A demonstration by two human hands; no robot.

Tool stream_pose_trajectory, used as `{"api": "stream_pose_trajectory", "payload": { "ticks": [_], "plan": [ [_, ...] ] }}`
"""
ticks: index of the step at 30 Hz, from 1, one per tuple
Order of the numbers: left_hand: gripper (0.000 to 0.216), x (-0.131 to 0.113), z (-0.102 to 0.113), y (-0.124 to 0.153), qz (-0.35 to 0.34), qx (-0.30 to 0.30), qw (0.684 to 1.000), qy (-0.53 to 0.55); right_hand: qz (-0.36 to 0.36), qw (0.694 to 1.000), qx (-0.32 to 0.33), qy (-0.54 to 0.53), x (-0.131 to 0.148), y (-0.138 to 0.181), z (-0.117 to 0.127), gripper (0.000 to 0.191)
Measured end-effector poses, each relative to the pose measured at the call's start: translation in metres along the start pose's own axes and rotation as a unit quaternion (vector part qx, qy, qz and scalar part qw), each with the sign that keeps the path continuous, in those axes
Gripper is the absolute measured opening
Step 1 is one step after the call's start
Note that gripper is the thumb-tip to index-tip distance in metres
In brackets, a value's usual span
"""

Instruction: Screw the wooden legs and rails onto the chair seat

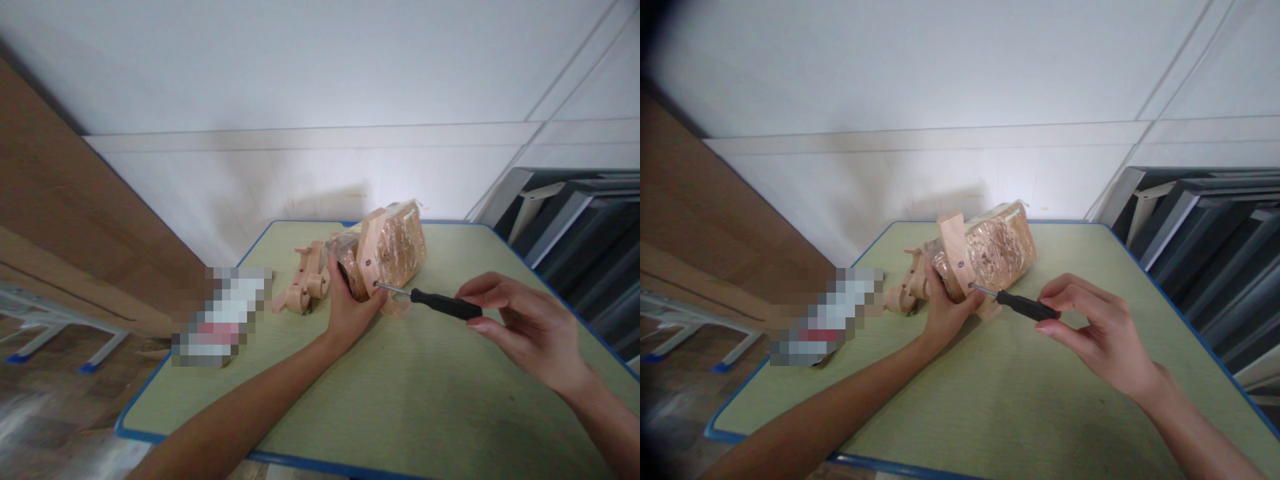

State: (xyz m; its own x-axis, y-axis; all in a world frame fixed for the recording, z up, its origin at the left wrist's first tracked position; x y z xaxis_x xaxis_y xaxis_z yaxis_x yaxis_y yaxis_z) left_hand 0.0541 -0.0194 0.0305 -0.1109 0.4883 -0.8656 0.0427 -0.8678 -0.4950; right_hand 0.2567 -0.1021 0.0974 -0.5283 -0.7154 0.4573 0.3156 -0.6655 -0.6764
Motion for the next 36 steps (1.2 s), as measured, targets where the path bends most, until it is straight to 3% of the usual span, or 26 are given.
{"api": "stream_pose_trajectory", "payload": {
  "ticks": [21,25,30,36],
  "plan": [
    [0.102,0.002,0.001,0.000,-0.003,-0.001,1.000,0.003,0.014,0.997,-0.025,0.069,0.004,-0.001,0.000,0.015],
    [0.101,0.002,0.000,0.000,0.001,0.006,1.000,0.006,-0.010,0.999,-0.035,0.040,0.001,0.000,0.000,0.020],
    [0.100,0.002,0.001,0.000,0.006,0.003,1.000,-0.002,-0.019,0.993,-0.091,-0.072,0.001,-0.001,0.001,0.028],
    [0.101,0.002,0.001,0.000,0.002,0.004,1.000,0.000,0.030,0.998,0.013,-0.046,0.011,-0.008,-0.003,0.023]
  ]
}}
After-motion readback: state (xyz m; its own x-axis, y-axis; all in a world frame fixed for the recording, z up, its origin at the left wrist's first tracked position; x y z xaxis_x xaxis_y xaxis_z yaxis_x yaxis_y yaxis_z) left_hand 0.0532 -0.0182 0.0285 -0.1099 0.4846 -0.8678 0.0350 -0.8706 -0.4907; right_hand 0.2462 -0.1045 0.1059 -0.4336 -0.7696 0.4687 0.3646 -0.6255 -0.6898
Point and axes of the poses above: each hand's wrist, its own y-axis away from the middle knuckle, its own z-axis out of the back of the hand, x = y × z, the point moved 4 cm from there along -y, towards the middle knuckle, and after that the axes turned 7 degrees about y, right-handed, at the moved point
